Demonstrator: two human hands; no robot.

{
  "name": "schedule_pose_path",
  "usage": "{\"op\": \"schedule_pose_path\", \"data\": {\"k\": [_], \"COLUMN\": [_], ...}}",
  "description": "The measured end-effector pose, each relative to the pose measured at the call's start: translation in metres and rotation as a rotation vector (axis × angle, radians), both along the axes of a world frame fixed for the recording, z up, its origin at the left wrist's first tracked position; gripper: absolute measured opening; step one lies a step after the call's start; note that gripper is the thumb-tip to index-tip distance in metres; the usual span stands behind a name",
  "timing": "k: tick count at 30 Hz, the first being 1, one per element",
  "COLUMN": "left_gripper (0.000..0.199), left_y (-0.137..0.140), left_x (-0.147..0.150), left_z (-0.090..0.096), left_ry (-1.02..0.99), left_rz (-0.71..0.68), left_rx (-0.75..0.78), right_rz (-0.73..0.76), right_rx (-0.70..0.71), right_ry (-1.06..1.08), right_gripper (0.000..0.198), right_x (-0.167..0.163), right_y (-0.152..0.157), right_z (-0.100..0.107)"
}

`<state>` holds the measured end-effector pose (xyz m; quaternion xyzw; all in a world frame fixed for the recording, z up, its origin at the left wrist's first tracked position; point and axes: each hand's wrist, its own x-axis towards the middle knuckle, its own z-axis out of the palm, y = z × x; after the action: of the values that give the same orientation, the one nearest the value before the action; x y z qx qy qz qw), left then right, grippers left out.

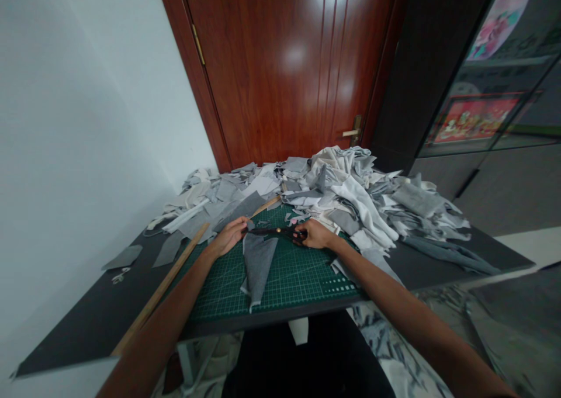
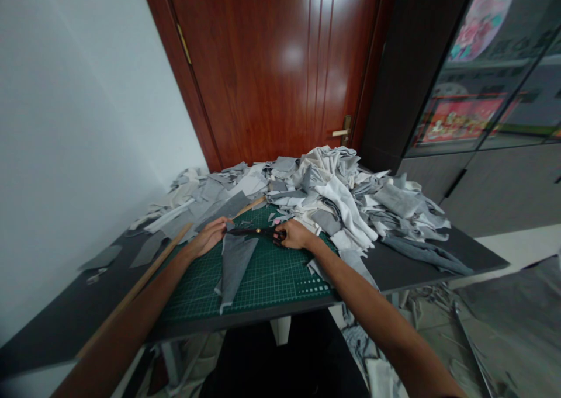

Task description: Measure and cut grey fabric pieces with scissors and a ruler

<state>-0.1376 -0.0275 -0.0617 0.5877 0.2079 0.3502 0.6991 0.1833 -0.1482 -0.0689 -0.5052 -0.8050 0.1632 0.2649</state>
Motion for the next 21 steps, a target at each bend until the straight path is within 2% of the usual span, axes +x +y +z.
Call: {"op": "schedule_pose_path", "data": {"k": [6, 21], "left_gripper": [0.023, 0.024], "left_y": [0.0009, 0.004], "left_x": [-0.0011, -0.003], "left_z": [-0.001, -0.006], "left_ry": [0.005, 0.012], "left_rz": [-0.004, -0.039], "left_rx": [-0.009, -0.032], "right_rz": [0.015, 0.02], "right_rx": [0.014, 0.058], "right_ry": [-0.008, -0.004], "right_gripper": [0.018, 0.014], "right_x": [0.0018, 0.0032], "right_y": [0.0038, 0.0037], "right_z": [-0.0025, -0.0041]}}
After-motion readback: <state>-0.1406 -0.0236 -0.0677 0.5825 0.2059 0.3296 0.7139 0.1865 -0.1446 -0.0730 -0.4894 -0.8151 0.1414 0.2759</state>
